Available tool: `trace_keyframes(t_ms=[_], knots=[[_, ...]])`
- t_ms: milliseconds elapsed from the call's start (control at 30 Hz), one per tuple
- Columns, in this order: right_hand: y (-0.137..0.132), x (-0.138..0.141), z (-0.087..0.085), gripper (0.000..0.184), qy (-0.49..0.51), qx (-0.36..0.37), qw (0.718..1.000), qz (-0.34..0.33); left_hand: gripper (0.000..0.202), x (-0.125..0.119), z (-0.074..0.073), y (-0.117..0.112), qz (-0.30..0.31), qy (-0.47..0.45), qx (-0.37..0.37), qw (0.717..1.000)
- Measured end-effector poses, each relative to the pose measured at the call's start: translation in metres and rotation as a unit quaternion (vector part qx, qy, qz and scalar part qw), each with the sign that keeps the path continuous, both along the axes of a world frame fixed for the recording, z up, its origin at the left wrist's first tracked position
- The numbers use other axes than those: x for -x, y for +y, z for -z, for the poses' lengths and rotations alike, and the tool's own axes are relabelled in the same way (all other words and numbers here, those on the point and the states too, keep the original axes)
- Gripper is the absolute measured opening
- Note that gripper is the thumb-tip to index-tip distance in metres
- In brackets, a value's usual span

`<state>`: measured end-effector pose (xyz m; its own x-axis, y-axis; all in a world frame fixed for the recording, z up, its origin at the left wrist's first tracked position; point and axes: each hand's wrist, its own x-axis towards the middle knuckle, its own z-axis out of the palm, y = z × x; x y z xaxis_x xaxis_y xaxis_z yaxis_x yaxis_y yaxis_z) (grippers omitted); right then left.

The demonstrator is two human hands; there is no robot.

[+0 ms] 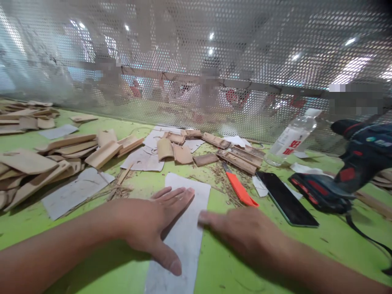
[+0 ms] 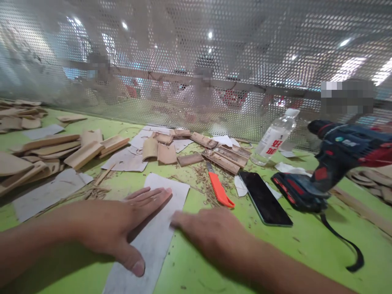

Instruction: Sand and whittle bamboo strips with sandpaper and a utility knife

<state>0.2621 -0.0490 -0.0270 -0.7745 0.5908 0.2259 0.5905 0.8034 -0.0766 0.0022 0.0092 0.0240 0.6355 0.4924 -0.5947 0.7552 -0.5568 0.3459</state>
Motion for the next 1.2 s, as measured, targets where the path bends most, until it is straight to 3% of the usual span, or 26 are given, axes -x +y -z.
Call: trace_keyframes(t_ms=[67,167,300,433,567,633,700,767,800,900,967,1100,1200], knots=[[0.000,0.001,0.000,0.038,-0.005,-0.010,0.999,0.039,0.138,0.000,0.001,0.000,0.004,-0.002,-0.002,1.000],[-0.002,0.002,0.000,0.035,0.007,0.025,0.999,-0.048,0.134,0.000,0.001,0.001,0.019,-0.005,-0.007,1.000],[-0.005,0.003,-0.001,0.040,0.028,-0.003,1.000,0.008,0.133,0.000,0.001,0.001,0.017,-0.005,-0.008,1.000],[-0.005,0.003,-0.003,0.039,0.028,0.052,0.997,-0.044,0.131,0.000,0.002,0.001,0.026,-0.005,-0.012,1.000],[-0.002,0.002,-0.005,0.042,0.033,0.044,0.998,0.013,0.133,0.001,0.005,0.002,0.018,-0.015,-0.012,1.000],[-0.004,0.004,-0.007,0.038,0.043,0.083,0.996,-0.010,0.131,0.001,0.005,0.003,0.025,-0.019,-0.016,0.999],[-0.006,0.006,-0.010,0.034,0.094,0.167,0.981,-0.013,0.129,0.000,0.004,0.002,0.030,-0.022,-0.021,0.999],[-0.006,0.008,-0.010,0.029,0.199,0.270,0.941,0.040,0.128,-0.001,0.001,0.002,0.028,-0.024,-0.020,0.999],[-0.005,0.008,-0.009,0.028,0.266,0.325,0.905,0.076,0.128,-0.002,0.000,0.002,0.026,-0.022,-0.015,0.999],[0.005,0.008,-0.002,0.035,0.431,0.471,0.755,0.147,0.129,-0.002,-0.002,0.002,0.022,-0.013,-0.003,1.000],[0.013,0.008,0.006,0.040,0.491,0.514,0.681,0.176,0.131,-0.002,-0.001,0.003,0.021,-0.010,-0.005,1.000],[0.024,0.008,0.014,0.043,0.559,0.547,0.592,0.194,0.133,-0.001,0.003,0.004,0.028,-0.015,-0.012,0.999],[0.025,0.009,0.013,0.044,0.573,0.558,0.567,0.196,0.136,0.001,0.005,0.004,0.027,-0.012,-0.015,0.999]])
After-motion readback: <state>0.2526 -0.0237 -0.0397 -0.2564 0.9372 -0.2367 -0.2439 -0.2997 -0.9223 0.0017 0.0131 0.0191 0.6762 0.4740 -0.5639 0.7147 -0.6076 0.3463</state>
